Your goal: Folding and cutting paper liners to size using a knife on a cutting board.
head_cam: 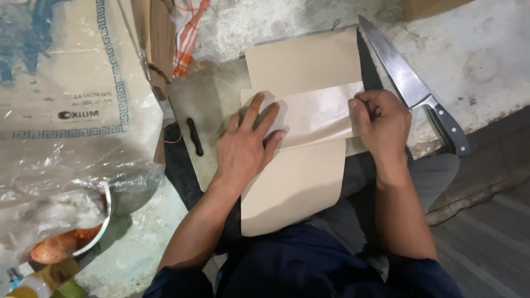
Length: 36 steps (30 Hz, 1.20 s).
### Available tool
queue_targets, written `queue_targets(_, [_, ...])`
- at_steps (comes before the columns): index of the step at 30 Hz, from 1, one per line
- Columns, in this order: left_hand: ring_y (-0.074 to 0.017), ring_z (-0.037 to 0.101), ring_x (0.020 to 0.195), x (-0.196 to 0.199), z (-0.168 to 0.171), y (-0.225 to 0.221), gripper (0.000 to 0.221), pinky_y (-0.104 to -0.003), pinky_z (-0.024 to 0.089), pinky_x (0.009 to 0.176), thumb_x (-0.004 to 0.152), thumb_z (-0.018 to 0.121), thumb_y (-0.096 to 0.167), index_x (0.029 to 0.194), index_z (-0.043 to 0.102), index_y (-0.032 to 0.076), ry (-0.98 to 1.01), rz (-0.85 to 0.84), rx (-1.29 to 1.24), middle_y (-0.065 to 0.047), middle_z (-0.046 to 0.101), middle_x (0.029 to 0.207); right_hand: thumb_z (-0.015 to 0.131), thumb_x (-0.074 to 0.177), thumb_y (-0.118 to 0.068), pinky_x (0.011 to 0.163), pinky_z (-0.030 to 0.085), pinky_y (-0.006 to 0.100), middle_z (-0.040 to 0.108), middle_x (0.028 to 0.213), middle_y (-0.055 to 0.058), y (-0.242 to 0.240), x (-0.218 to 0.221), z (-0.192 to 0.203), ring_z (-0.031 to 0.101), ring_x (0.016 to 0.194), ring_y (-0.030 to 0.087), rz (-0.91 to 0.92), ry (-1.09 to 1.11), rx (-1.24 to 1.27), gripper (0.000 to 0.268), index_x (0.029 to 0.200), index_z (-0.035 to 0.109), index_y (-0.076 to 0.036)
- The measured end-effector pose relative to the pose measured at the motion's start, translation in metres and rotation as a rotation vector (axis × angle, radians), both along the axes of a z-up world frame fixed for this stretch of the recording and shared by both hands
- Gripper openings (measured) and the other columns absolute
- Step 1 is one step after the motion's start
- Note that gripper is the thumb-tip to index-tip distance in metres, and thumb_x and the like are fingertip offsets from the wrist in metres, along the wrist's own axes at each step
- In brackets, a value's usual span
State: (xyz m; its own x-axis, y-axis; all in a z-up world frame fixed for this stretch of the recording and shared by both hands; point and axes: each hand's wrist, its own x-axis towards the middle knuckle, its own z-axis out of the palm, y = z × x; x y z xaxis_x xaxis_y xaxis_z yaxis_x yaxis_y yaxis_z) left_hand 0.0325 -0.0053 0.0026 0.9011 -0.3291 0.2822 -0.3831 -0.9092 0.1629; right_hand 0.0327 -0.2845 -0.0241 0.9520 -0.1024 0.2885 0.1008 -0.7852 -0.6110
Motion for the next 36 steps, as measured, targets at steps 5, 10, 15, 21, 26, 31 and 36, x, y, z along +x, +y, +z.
queue_targets(5, [-0.0266,0.059,0.094,-0.002,-0.003,0.003,0.043,-0.037,0.056,0.062,0.093,0.060,0.051,0.130,0.064,0.030,-0.054,-0.015,-0.013,0.000,0.056,0.135,0.081,0.100,-0.014,0.061,0.048,0.036,0.064,0.079,0.012,0.004,-0.007,0.005,0.057,0.067,0.025,0.016,-0.082,-0.002,0.016,0.100,0.070,-0.002])
queue_targets(10, [-0.0268,0.052,0.091,-0.004,-0.008,0.006,0.045,-0.038,0.039,0.067,0.092,0.061,0.051,0.131,0.064,0.028,-0.066,-0.039,-0.065,-0.002,0.055,0.136,0.069,0.102,-0.030,0.084,0.038,0.047,0.046,0.113,0.011,0.036,-0.025,0.057,0.048,0.097,0.033,0.085,-0.300,-0.260,0.032,0.116,0.058,-0.004])
queue_targets(15, [-0.0268,0.053,0.093,-0.005,-0.015,0.005,0.047,-0.038,0.038,0.070,0.092,0.062,0.052,0.132,0.063,0.027,-0.060,-0.042,-0.087,-0.002,0.055,0.138,0.072,0.093,-0.039,0.078,0.034,0.041,0.051,0.104,0.007,0.072,-0.043,0.042,0.051,0.091,0.028,0.239,-0.175,-0.251,0.031,0.108,0.061,-0.014])
queue_targets(21, [-0.0271,0.050,0.096,-0.006,-0.011,0.010,0.051,-0.039,0.034,0.073,0.093,0.061,0.054,0.137,0.061,0.026,0.023,-0.063,-0.081,-0.004,0.050,0.143,0.077,0.089,-0.036,0.078,0.031,0.041,0.052,0.109,0.005,0.083,-0.044,0.037,0.051,0.094,0.027,0.253,-0.039,-0.253,0.034,0.109,0.062,-0.013])
queue_targets(26, [-0.0291,0.048,0.102,-0.003,-0.004,0.018,0.062,-0.040,0.035,0.075,0.090,0.066,0.059,0.141,0.058,0.025,0.142,-0.106,-0.064,-0.005,0.044,0.148,0.081,0.086,-0.038,0.083,0.032,0.043,0.051,0.111,0.005,0.080,-0.042,0.034,0.053,0.100,0.029,0.236,0.023,-0.217,0.038,0.108,0.061,-0.014])
queue_targets(31, [-0.0304,0.041,0.115,0.005,0.004,0.026,0.075,-0.039,0.033,0.079,0.084,0.072,0.061,0.148,0.048,0.031,0.415,-0.149,-0.111,0.001,0.031,0.157,0.085,0.083,-0.037,0.087,0.034,0.047,0.047,0.114,0.010,0.059,-0.040,0.036,0.049,0.104,0.037,0.172,0.070,-0.143,0.049,0.111,0.058,-0.008])
queue_targets(36, [-0.0307,0.040,0.117,0.005,0.005,0.028,0.079,-0.039,0.032,0.080,0.081,0.074,0.061,0.149,0.047,0.031,0.457,-0.159,-0.128,0.001,0.030,0.158,0.091,0.076,-0.026,0.092,0.033,0.051,0.044,0.117,0.017,0.020,-0.043,0.033,0.046,0.108,0.044,0.078,0.147,-0.075,0.059,0.113,0.053,-0.001])
